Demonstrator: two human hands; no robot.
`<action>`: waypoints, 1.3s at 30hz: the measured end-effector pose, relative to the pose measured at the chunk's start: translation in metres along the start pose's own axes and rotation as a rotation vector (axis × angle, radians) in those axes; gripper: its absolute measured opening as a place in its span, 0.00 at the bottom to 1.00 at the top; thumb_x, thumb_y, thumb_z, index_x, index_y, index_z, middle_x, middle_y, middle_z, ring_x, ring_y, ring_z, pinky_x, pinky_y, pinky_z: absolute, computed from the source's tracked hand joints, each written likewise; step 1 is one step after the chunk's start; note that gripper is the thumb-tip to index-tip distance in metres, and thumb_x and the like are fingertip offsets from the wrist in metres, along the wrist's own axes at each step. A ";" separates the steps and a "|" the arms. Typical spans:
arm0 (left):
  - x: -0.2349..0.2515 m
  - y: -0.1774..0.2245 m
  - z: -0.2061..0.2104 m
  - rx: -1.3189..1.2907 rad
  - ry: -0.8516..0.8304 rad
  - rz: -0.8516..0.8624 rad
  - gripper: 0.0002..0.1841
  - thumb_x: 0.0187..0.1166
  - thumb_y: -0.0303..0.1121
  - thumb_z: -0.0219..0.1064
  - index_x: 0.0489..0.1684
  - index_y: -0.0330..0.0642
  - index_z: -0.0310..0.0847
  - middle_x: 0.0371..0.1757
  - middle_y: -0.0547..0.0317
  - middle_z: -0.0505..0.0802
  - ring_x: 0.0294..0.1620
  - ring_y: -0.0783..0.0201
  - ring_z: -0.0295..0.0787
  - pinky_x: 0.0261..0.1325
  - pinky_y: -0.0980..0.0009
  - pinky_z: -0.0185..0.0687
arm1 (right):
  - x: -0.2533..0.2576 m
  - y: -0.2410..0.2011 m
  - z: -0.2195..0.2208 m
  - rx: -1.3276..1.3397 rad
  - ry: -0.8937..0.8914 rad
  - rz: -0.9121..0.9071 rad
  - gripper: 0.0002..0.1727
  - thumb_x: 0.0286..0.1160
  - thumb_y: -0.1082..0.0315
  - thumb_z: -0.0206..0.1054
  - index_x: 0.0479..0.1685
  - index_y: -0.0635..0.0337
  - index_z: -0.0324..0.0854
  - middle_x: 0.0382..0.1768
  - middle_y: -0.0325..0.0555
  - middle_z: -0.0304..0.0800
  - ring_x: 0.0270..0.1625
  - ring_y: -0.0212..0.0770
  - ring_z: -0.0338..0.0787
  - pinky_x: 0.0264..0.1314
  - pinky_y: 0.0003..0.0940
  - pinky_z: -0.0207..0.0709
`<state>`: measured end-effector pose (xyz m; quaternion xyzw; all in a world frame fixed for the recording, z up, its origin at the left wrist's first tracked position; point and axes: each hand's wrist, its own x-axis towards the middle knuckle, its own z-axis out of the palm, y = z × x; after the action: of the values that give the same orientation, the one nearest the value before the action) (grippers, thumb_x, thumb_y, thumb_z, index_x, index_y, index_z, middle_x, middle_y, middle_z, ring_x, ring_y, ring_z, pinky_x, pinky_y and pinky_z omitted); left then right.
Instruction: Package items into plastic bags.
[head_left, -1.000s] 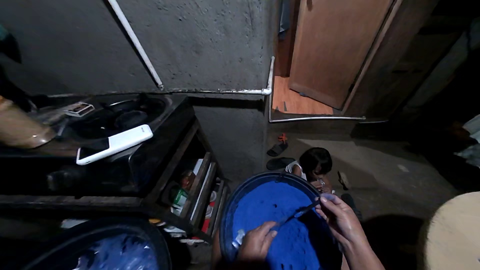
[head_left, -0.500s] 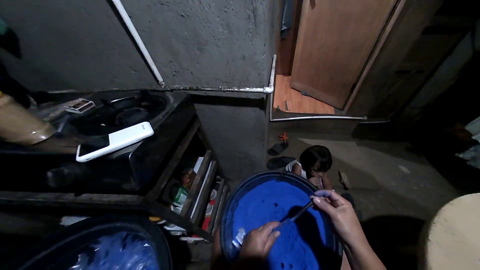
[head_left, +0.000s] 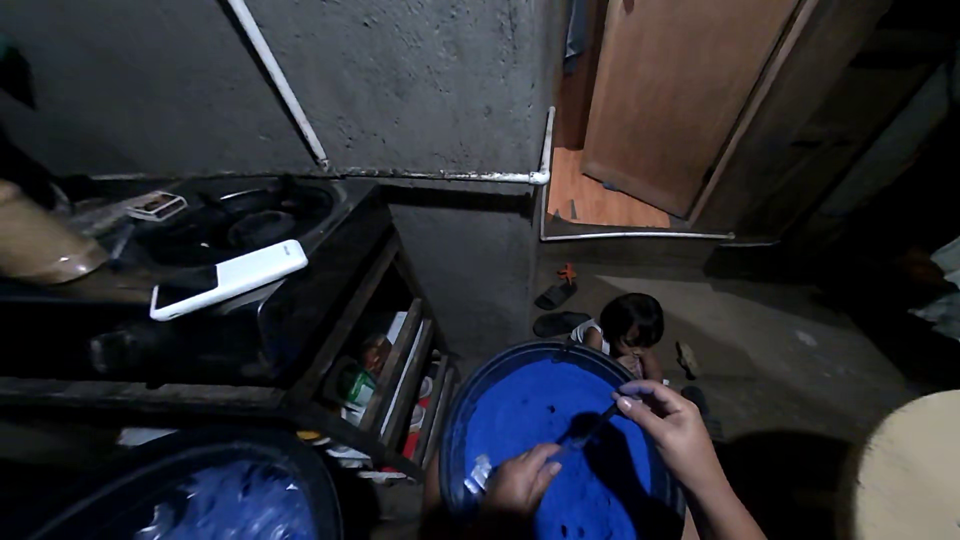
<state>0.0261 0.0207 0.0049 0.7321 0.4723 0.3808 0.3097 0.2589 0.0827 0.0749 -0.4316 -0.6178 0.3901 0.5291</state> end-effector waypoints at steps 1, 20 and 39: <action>0.000 -0.001 0.001 -0.007 0.004 0.004 0.18 0.89 0.34 0.56 0.62 0.32 0.86 0.51 0.42 0.95 0.47 0.51 0.95 0.54 0.52 0.89 | 0.000 0.001 0.000 -0.018 0.002 0.010 0.08 0.72 0.72 0.71 0.47 0.63 0.89 0.38 0.35 0.93 0.38 0.25 0.90 0.44 0.20 0.86; 0.000 -0.006 0.000 -0.091 -0.108 -0.085 0.18 0.89 0.36 0.55 0.59 0.33 0.87 0.49 0.42 0.94 0.48 0.54 0.93 0.57 0.54 0.86 | -0.001 0.023 0.003 0.097 -0.023 0.197 0.08 0.69 0.73 0.72 0.45 0.64 0.89 0.37 0.40 0.94 0.39 0.32 0.92 0.48 0.27 0.88; -0.002 -0.010 0.004 -0.610 -0.108 -0.344 0.19 0.91 0.34 0.46 0.45 0.37 0.86 0.18 0.78 0.75 0.18 0.84 0.65 0.24 0.85 0.64 | 0.001 0.024 0.008 0.011 -0.108 0.146 0.08 0.70 0.70 0.73 0.44 0.60 0.90 0.36 0.36 0.93 0.37 0.27 0.90 0.45 0.23 0.86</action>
<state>0.0247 0.0219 -0.0057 0.5350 0.4361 0.4073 0.5981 0.2536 0.0910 0.0517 -0.4511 -0.6101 0.4537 0.4673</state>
